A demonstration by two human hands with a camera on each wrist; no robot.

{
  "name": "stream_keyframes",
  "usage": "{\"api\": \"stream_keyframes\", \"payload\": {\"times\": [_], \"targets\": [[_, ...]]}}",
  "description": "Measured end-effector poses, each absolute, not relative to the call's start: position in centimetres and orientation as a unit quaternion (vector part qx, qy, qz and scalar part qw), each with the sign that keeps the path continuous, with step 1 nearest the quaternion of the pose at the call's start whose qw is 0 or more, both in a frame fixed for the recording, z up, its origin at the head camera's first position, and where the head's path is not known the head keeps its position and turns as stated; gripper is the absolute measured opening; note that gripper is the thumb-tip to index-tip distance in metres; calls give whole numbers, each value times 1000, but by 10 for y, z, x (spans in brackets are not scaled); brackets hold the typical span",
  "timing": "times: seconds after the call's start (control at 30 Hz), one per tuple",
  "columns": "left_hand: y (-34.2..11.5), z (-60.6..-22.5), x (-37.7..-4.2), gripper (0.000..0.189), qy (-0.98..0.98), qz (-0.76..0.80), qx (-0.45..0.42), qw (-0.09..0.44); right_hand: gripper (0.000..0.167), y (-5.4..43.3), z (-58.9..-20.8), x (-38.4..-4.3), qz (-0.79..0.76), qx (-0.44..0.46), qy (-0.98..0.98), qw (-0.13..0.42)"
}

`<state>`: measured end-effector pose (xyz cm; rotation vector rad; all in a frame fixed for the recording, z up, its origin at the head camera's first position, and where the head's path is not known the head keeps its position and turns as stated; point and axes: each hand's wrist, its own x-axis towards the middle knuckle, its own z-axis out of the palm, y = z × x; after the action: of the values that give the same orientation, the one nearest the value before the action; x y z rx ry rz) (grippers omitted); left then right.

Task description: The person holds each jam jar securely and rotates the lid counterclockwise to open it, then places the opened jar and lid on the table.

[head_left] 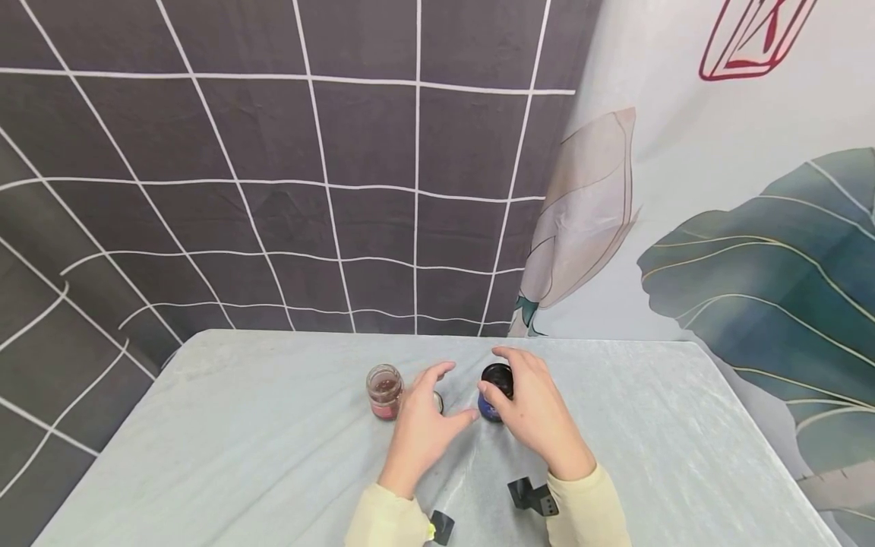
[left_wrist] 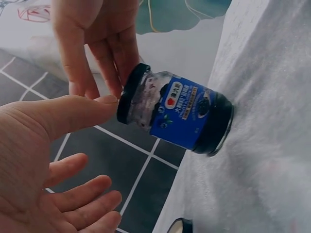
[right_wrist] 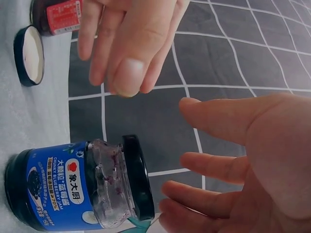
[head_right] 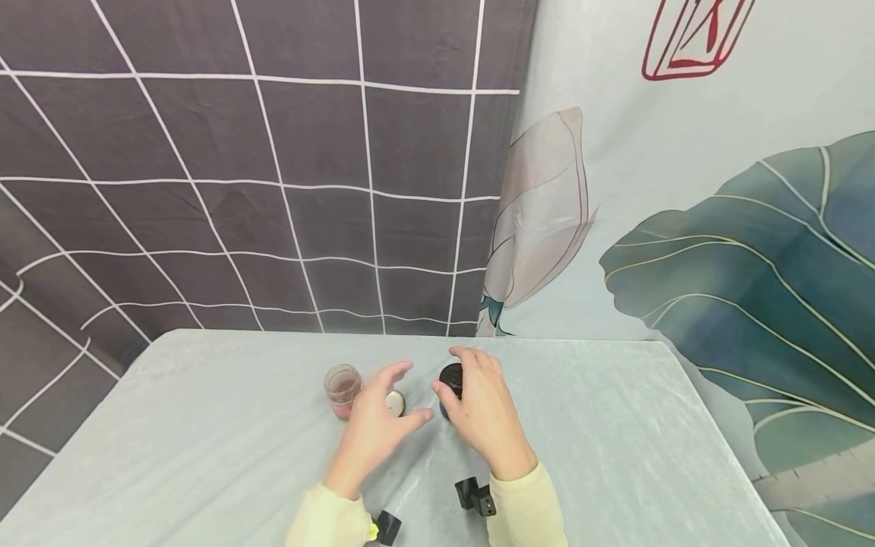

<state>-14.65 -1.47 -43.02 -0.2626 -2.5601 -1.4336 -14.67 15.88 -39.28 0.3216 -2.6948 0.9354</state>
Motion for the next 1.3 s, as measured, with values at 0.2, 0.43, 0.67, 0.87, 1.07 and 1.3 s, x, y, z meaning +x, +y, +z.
{"api": "stream_keyframes", "payload": {"times": [0.2, 0.43, 0.67, 0.87, 1.07, 1.3], "targets": [[-10, -436, -149, 70, -866, -485, -88, 87, 52, 159, -394, -146, 318, 110, -932, 134], [-4, -441, -150, 70, -862, -496, -80, 65, 52, 159, -393, -145, 314, 111, -933, 137], [-1, -444, -151, 71, -868, -488, -73, 58, 53, 158, -393, -146, 310, 107, -935, 134], [1, -448, -153, 72, -872, -480, -86, 46, 53, 158, -394, -146, 312, 104, -936, 123], [4, -451, -154, 72, -870, -484, -85, 39, 53, 158, -394, -146, 311, 106, -936, 125], [7, -455, -155, 72, -870, -484, -89, 44, 54, 158, -394, -147, 311, 103, -937, 125]]}}
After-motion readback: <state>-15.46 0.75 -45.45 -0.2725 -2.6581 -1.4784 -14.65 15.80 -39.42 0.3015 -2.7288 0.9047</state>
